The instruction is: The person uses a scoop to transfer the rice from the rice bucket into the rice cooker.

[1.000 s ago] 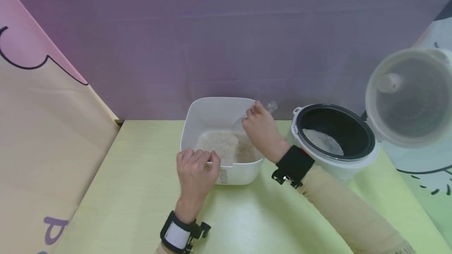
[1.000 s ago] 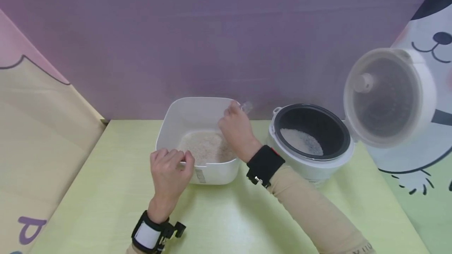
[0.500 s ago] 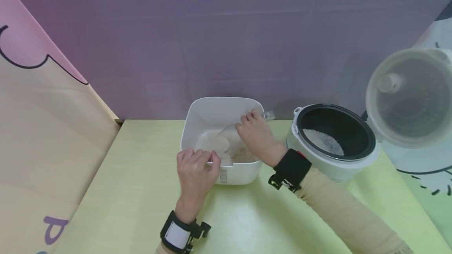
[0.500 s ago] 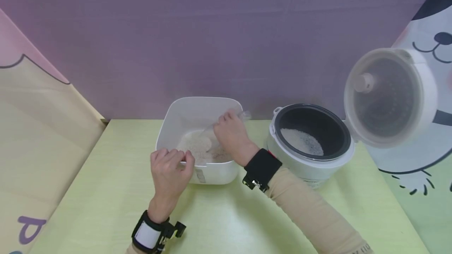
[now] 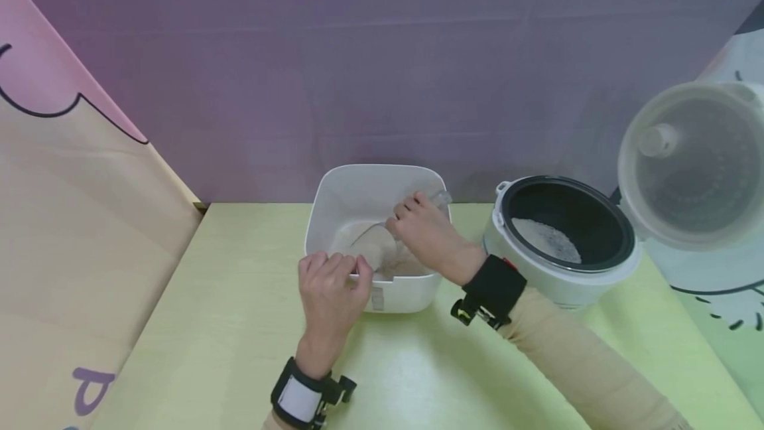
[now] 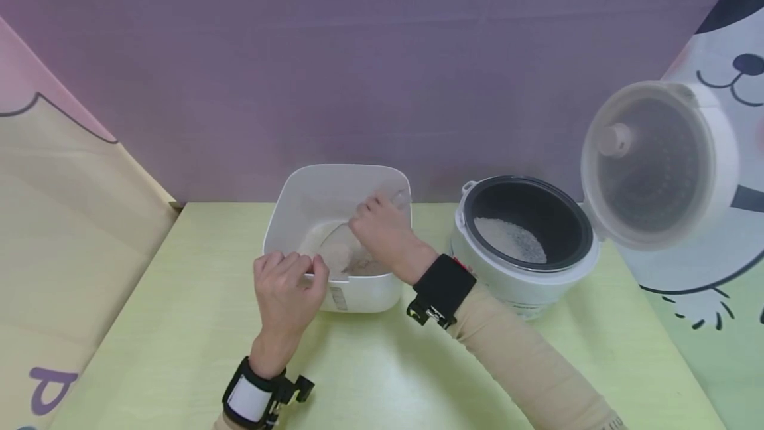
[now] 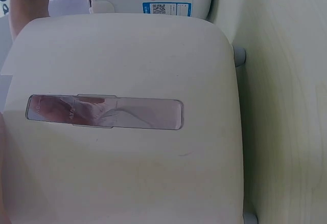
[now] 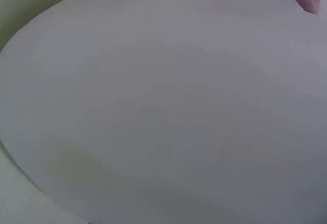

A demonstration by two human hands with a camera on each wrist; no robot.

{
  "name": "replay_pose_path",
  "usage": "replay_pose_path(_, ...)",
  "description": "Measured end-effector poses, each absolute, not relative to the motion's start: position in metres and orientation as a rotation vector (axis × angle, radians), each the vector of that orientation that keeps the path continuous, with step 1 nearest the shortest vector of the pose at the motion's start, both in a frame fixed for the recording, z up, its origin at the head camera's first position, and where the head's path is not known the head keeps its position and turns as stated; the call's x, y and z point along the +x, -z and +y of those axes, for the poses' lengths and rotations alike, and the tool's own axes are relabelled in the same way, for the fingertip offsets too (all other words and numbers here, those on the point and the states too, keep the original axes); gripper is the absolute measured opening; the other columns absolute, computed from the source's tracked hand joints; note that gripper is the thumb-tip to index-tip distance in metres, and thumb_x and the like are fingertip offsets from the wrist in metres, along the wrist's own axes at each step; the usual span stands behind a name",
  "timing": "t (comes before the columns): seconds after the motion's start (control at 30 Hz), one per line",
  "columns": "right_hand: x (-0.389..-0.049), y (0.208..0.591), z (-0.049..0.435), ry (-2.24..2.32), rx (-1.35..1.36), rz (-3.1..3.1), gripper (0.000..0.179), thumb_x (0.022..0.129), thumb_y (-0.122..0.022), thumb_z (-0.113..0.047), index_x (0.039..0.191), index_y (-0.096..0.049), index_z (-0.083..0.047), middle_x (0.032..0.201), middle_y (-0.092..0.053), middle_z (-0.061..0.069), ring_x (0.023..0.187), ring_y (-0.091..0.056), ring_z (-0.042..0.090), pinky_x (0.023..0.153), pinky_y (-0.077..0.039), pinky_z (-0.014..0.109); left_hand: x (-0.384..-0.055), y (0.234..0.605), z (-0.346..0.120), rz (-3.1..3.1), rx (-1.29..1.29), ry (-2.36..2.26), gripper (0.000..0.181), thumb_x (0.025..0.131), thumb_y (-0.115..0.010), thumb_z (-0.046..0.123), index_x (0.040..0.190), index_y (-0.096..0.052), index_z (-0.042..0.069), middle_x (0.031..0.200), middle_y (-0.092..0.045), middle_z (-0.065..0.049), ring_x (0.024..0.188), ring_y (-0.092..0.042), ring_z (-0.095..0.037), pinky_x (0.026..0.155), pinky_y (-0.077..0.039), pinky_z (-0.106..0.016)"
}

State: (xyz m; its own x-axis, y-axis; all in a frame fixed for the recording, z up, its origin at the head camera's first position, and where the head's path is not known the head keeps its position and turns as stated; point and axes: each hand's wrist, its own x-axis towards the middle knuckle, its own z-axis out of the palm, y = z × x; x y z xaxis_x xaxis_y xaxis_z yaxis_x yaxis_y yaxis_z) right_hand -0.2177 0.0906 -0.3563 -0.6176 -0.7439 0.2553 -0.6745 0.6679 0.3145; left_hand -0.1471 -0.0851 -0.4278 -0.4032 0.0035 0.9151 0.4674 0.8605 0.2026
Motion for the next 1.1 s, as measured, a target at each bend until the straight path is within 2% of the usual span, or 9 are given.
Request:
replay_pose_path(0.23, -0.214, 0.354, 0.092, 0.183, 1.222, -2.590, 0.033, 0.080, -0.077, 0.006, 0.103, -0.078, -0.018, 0.095, -0.074, 0.004, 0.091, -0.066, 0.026, 0.089, -0.040, 0.041, -0.147, 0.428, -0.084, -1.918, -0.347, 0.527, 0.030, 0.084, -0.061, 0.011, 0.055, -0.057, 0.008, 0.046, -0.042, 0.001, 0.051, -0.036, -0.019, 0.064, -0.037, -0.037)
replay_pose_path(0.43, -0.213, 0.352, 0.093, 0.139, 1.244, -2.618, 0.036, 0.078, -0.074, 0.010, 0.103, -0.077, -0.016, 0.094, -0.074, 0.004, 0.090, -0.066, 0.026, 0.090, -0.040, 0.041, -0.147, 0.428, -0.084, -1.919, -0.346, 0.532, 0.029, 0.084, -0.061, 0.012, 0.056, -0.058, 0.008, 0.046, -0.041, 0.001, 0.051, -0.036, -0.020, 0.064, -0.037, -0.037)
replay_pose_path(0.7, -0.213, 0.351, 0.095, 0.066, 1.294, -2.625, 0.027, 0.079, -0.085, -0.007, 0.104, -0.079, -0.017, 0.096, -0.077, 0.003, 0.089, -0.068, 0.025, 0.089, -0.040, 0.039, -0.146, 0.428, -0.084, -1.929, -0.356, 0.536, 0.029, 0.084, -0.061, 0.012, 0.056, -0.059, 0.008, 0.046, -0.041, 0.001, 0.051, -0.036, -0.019, 0.064, -0.037, -0.037)
replay_pose_path(1.1, -0.206, 0.340, 0.094, 0.029, 1.322, -2.653, 0.030, 0.081, -0.086, -0.013, 0.110, -0.078, -0.016, 0.103, -0.078, 0.001, 0.093, -0.070, 0.023, 0.093, -0.042, 0.041, -0.147, 0.428, -0.085, -1.929, -0.352, 0.528, 0.029, 0.085, -0.062, 0.012, 0.056, -0.059, 0.008, 0.046, -0.040, 0.001, 0.051, -0.035, -0.019, 0.064, -0.037, -0.037)
